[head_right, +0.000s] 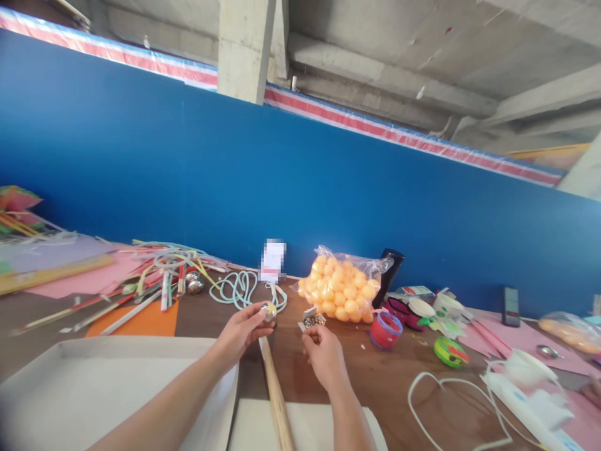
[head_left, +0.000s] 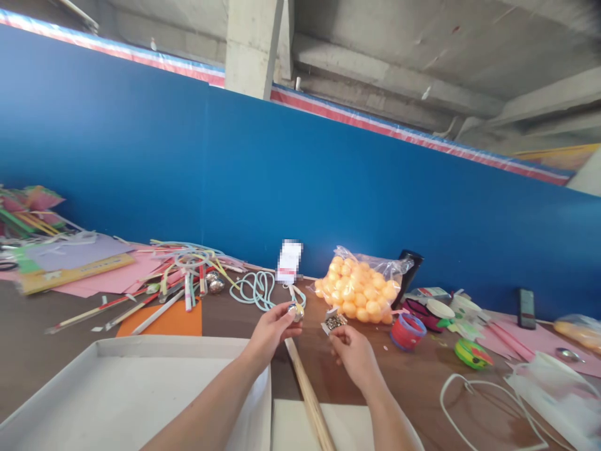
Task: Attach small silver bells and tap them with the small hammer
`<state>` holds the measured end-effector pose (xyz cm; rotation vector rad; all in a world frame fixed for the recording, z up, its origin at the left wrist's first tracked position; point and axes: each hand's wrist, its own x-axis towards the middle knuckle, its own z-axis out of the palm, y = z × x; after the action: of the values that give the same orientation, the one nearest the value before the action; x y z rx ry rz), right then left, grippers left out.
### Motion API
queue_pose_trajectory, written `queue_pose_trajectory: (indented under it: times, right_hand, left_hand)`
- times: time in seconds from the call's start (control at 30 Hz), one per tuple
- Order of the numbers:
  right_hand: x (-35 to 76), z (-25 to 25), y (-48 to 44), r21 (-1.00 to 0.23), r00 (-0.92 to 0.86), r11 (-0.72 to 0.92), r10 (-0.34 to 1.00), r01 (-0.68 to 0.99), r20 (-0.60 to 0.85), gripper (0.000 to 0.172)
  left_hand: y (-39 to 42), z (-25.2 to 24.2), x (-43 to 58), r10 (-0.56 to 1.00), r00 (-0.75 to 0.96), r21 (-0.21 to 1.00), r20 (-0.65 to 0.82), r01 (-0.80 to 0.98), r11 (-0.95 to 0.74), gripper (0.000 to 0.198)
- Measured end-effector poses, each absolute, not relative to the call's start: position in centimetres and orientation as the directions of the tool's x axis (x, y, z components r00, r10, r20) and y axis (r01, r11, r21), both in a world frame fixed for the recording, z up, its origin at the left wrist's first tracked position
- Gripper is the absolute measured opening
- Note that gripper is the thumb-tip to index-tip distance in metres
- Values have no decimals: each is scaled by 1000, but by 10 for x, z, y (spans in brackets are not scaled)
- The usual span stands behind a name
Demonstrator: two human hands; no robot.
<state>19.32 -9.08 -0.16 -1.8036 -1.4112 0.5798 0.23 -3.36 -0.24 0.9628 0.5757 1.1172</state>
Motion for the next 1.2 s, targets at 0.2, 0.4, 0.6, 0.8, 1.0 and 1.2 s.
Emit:
queue_pose_trajectory:
  times: [0.2, 0.4, 0.6, 0.8, 1.0, 1.2]
  right_hand:
    - [161, 17, -95, -987, 221, 159, 962, 16, 158, 29]
    - [152, 11, -93, -988, 185, 82, 981, -134, 56, 24]
    - [149, 8, -90, -972, 179, 52, 984, -231, 10, 22]
    - [150, 7, -89, -952, 159, 18, 987, -305, -32, 21]
    - [153, 5, -89, -943, 139, -11, 988, -332, -60, 21]
    - [155, 6, -91, -934, 69, -34, 996, -355, -63, 18]
  left_hand:
    - [-36, -2, 4, 894, 437, 899, 98, -425, 109, 43]
    - [-39, -2, 5, 878, 469, 943, 97, -327, 70, 44]
    - [-39, -2, 6, 866, 494, 965, 81, -256, 56, 46]
    - [-41, 0, 7, 859, 509, 970, 58, -233, 72, 48]
    - [-42, 3, 7, 857, 513, 975, 46, -210, 73, 49]
    - [-42, 2, 7, 851, 523, 979, 40, -189, 70, 45]
